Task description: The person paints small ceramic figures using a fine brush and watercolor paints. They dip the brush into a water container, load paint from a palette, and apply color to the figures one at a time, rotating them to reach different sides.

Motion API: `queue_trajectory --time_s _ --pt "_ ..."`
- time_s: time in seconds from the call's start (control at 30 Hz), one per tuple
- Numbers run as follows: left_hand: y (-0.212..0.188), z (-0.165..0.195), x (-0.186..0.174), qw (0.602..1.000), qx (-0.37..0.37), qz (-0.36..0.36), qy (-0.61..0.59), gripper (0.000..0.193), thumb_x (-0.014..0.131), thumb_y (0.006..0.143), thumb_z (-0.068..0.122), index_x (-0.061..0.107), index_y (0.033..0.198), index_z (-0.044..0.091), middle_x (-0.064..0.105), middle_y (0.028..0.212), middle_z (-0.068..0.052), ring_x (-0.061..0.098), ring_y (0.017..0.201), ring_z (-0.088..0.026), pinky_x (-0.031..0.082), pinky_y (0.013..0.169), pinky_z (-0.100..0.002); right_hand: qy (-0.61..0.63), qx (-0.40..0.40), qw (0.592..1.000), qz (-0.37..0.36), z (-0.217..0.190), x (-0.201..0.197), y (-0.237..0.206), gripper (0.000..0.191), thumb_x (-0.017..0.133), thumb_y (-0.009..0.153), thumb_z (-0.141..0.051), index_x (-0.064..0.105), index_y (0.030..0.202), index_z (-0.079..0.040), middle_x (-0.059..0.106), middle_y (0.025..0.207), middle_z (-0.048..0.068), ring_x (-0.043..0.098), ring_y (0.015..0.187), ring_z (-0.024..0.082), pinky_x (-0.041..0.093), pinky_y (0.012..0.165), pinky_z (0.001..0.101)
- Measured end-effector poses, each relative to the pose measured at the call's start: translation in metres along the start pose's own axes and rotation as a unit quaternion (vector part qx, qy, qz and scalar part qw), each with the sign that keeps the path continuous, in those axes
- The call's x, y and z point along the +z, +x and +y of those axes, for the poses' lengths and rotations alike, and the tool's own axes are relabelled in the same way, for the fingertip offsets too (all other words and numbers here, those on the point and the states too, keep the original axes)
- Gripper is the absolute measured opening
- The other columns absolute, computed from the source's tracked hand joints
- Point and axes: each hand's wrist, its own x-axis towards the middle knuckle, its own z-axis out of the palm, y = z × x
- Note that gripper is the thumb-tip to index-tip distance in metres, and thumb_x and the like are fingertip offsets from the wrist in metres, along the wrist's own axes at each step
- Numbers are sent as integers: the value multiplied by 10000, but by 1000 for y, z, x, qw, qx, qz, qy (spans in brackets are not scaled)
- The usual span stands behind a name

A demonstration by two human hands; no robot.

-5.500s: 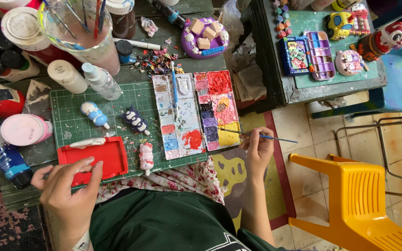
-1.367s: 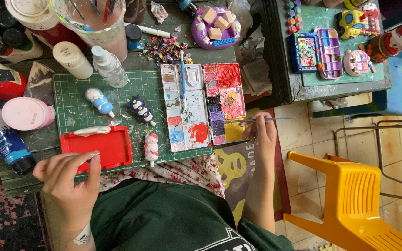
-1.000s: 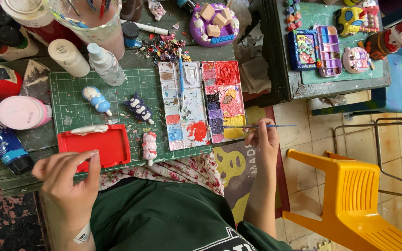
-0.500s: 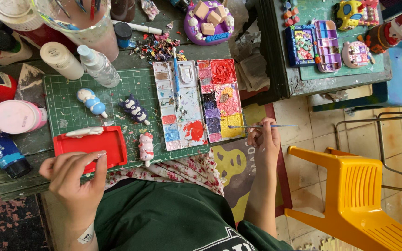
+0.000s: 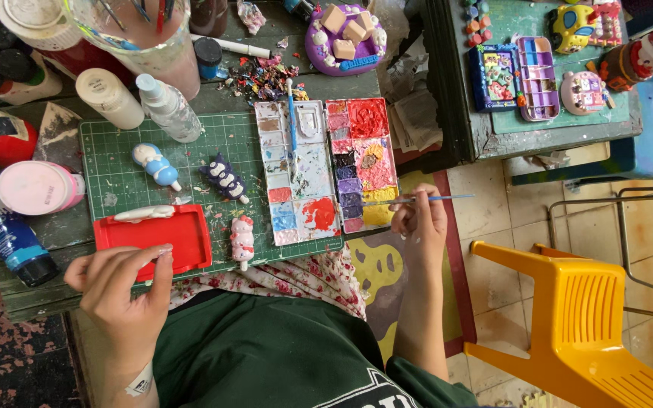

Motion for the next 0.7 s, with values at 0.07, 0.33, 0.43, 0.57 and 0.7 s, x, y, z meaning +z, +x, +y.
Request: queue_trajectory --time_s 0.07,0.33,0.43,0.57,0.7 --pt "2 1 0 1000 2 5 -5 92 816 1010 129 740 1059 113 712 920 -5 676 933 -166 360 1060 -331 19 -10 1000 -16 1 12 4 129 472 1137 -205 545 1135 -99 666 885 108 489 540 80 385 509 230" --pt "15 6 -6 999 11 23 -20 111 811 946 111 738 1029 114 703 922 -10 669 886 -175 353 998 -343 -31 -3 997 -65 2 70 18 106 476 1134 -202 529 1125 -111 686 915 76 514 529 62 330 464 184" --pt "17 7 -9 1000 3 20 -18 115 813 932 112 736 1016 110 701 905 -10 668 920 -189 345 980 -343 -25 -8 995 -98 6 90 28 91 486 1127 -192 518 1140 -108 708 893 94 512 516 55 373 470 202" --pt "17 6 -12 1000 0 22 -18 116 815 936 118 738 1021 113 702 899 -7 666 917 -184 337 982 -343 -74 -21 990 -120 11 108 37 94 482 1125 -185 502 1158 -100 724 899 108 494 484 50 355 457 194" --pt "16 3 -13 1000 -3 25 -19 115 815 933 123 740 1020 114 706 896 -6 667 920 -180 324 986 -344 -96 -8 988 -118 13 114 34 82 470 1127 -183 474 1163 -109 726 884 109 504 470 55 348 442 191"
